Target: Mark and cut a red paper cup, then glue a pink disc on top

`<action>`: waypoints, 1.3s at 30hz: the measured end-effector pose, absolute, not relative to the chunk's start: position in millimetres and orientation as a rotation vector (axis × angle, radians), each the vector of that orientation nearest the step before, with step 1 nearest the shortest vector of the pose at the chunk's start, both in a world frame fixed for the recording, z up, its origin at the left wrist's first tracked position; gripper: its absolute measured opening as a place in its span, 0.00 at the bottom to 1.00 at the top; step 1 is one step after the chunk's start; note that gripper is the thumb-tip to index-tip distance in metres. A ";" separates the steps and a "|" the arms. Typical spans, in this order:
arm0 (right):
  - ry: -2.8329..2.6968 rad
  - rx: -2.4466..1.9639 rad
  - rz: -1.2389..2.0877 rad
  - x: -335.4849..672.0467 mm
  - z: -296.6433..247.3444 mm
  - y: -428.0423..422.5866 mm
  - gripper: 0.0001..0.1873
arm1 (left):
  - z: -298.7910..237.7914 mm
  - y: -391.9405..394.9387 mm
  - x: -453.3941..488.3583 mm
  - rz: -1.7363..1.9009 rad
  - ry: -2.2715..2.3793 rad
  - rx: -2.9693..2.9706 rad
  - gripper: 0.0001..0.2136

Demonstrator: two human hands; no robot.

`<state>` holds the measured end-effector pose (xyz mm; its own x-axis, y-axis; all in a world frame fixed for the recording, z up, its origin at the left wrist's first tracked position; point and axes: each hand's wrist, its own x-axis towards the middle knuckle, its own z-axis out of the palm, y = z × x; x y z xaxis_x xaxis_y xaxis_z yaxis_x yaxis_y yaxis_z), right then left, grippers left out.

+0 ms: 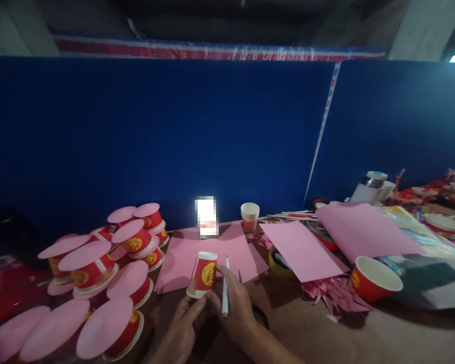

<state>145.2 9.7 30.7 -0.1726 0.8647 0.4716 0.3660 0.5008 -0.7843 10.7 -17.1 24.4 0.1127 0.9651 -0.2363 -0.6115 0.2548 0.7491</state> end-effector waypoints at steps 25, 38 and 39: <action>-1.706 -1.015 0.824 143.6 29.0 10.4 0.25 | 10.7 -10.2 12.5 1.313 0.860 0.373 0.17; -1.710 -0.950 0.895 143.0 32.4 14.2 0.26 | 16.5 -7.7 17.3 1.260 0.928 0.226 0.21; -1.708 -0.946 0.913 142.9 33.3 14.6 0.25 | 20.4 -8.1 17.3 1.249 0.934 0.226 0.21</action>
